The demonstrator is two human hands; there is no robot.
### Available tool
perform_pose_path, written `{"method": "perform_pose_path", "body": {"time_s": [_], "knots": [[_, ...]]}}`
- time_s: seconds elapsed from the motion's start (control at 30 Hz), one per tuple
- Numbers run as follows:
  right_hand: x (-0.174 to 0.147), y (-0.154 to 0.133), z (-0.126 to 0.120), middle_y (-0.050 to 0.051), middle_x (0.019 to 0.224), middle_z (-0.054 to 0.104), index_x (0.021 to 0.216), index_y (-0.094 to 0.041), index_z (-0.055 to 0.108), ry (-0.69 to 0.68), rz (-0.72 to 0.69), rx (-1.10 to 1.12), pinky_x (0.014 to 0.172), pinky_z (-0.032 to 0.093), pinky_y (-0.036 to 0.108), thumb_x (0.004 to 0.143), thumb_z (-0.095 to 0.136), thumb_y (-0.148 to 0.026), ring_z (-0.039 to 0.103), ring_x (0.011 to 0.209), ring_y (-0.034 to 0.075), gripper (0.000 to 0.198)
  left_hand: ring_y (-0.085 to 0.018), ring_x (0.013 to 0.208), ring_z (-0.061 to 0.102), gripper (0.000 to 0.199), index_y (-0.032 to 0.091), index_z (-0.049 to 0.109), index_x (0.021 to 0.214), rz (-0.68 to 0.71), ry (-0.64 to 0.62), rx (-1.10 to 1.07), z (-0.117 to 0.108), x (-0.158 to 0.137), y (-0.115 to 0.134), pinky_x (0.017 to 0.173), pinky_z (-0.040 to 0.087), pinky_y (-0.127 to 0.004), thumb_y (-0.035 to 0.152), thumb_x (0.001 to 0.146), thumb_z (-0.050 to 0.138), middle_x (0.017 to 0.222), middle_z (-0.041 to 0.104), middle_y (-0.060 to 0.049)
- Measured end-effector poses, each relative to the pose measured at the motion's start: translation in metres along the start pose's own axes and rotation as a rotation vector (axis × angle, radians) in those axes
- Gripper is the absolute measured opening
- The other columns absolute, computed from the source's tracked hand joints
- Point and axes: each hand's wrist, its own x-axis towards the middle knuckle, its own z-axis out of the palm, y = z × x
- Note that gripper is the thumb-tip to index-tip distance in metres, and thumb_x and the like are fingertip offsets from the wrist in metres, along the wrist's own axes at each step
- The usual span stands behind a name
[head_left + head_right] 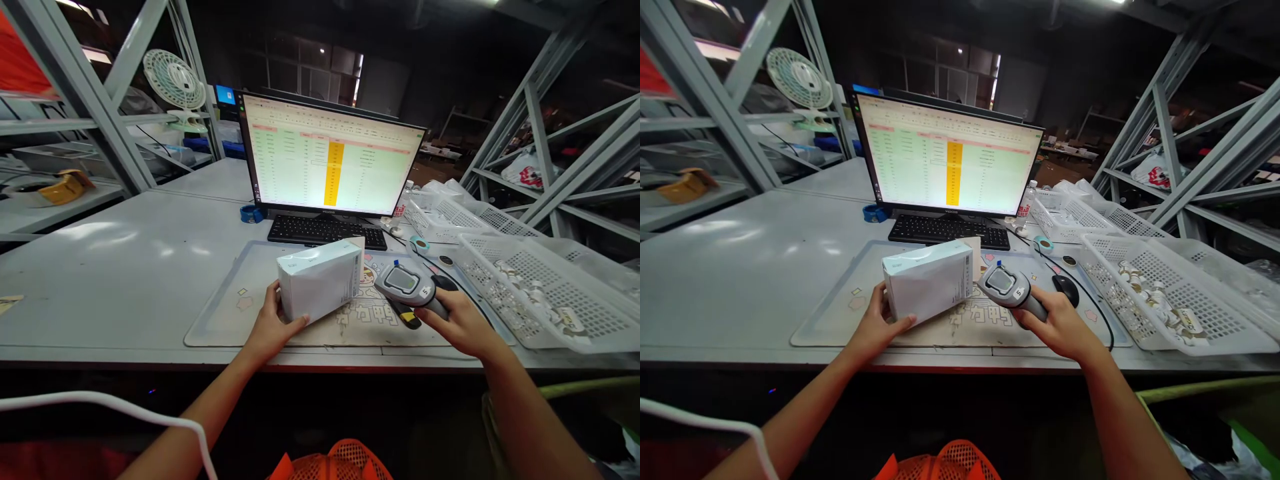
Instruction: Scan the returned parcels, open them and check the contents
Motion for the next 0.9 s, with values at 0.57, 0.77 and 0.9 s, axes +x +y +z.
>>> {"method": "perform_pose_path", "body": {"time_s": [0.57,0.77,0.9], "knots": [[0.072,0.127,0.068,0.026,0.135,0.067,0.147,-0.008,0.056,0.018,0.693,-0.501,0.100,0.052,0.052,0.100,0.052,-0.055,0.065,0.124,0.042,0.067,-0.044,0.129,0.063,0.099,0.021,0.030,0.150,-0.058,0.176,0.450,-0.086,-0.004,-0.039,0.105,0.053,-0.060,0.062,0.073,0.078,0.140,0.061,-0.023],[0.147,0.088,0.087,0.019,0.151,0.058,0.149,-0.011,0.057,0.125,0.360,-0.334,0.119,0.039,0.040,0.105,0.045,-0.039,0.053,0.140,0.030,0.054,-0.045,0.134,0.056,0.104,0.017,0.040,0.151,-0.022,0.226,0.568,-0.080,0.003,-0.044,0.108,0.050,-0.061,0.070,0.070,0.078,0.144,0.056,-0.024],[0.206,0.078,0.126,0.017,0.158,0.052,0.150,-0.017,0.058,-0.003,0.331,-0.284,0.121,0.037,0.044,0.098,0.063,-0.044,0.047,0.146,0.034,0.059,-0.044,0.127,0.059,0.099,0.017,0.045,0.148,-0.028,0.230,0.579,-0.081,0.002,-0.041,0.105,0.051,-0.060,0.068,0.069,0.078,0.136,0.061,-0.021]]}}
